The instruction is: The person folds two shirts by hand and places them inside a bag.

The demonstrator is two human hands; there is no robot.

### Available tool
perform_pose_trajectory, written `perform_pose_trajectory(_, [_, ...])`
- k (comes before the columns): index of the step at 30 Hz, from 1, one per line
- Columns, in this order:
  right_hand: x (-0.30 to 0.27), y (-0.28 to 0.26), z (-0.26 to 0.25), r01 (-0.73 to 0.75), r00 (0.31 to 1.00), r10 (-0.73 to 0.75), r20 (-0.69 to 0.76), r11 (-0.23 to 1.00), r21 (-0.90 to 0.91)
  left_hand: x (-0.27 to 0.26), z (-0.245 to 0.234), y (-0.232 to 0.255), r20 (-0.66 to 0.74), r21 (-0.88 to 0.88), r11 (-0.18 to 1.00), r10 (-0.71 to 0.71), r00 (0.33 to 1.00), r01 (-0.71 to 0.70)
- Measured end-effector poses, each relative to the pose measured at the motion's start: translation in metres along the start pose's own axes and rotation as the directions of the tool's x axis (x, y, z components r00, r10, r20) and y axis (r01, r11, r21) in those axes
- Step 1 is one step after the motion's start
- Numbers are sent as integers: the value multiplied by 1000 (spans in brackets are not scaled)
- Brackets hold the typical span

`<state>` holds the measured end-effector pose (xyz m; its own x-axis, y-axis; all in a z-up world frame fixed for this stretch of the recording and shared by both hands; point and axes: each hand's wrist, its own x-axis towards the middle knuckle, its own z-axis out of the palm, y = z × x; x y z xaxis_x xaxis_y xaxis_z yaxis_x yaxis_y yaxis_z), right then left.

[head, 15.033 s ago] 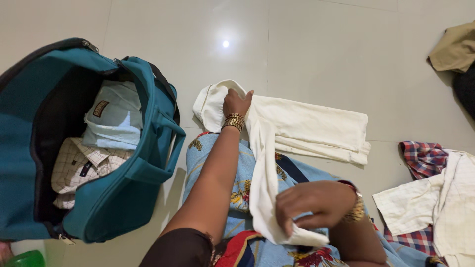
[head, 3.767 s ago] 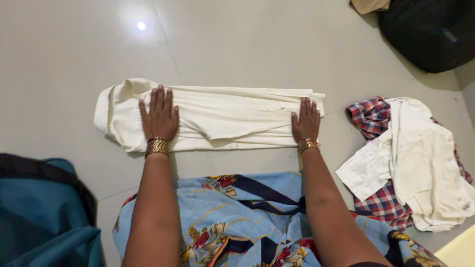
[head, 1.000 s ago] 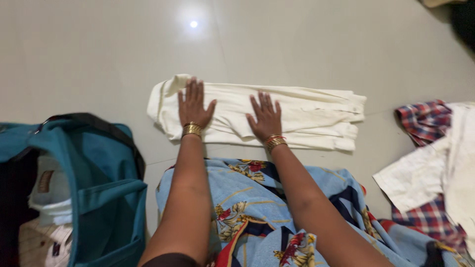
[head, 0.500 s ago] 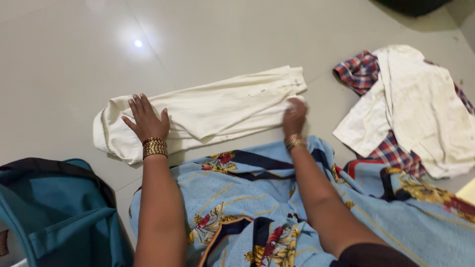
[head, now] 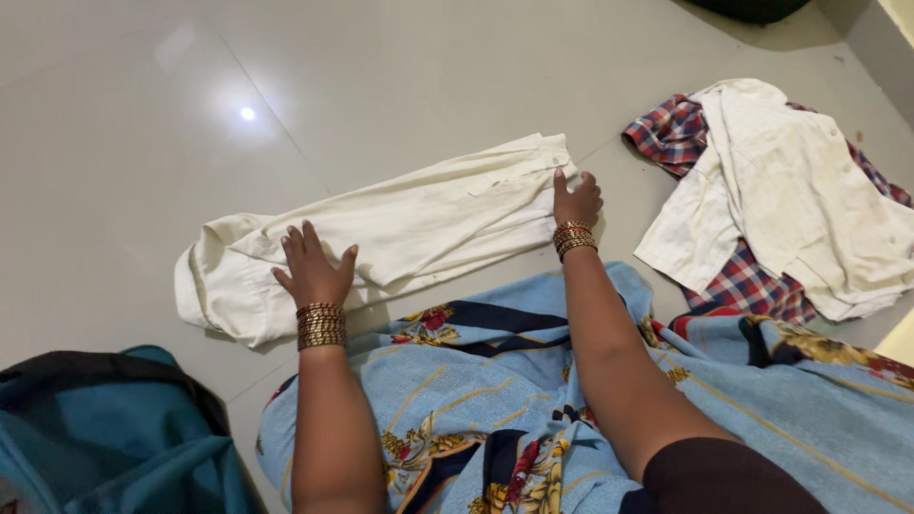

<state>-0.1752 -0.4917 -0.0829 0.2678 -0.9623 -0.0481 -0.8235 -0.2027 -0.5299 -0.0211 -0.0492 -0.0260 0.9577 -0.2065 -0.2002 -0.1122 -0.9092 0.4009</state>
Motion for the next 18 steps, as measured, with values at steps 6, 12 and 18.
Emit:
perform_pose_trajectory(6, [-18, -32, 6, 100, 991, -118, -59, 965, -243, 28, 0, 19, 127, 77, 997, -32, 991, 23])
perform_pose_trajectory(12, [-27, -14, 27, 270, 906, -357, -225, 901, -340, 38, -1, 21, 324, 152, 988, -89, 942, 41])
perform_pose_trajectory(18, [-15, -2, 37, 398, 857, -460, -233, 877, -270, 39, 9, 12, 305, 127, 992, -57, 951, 19])
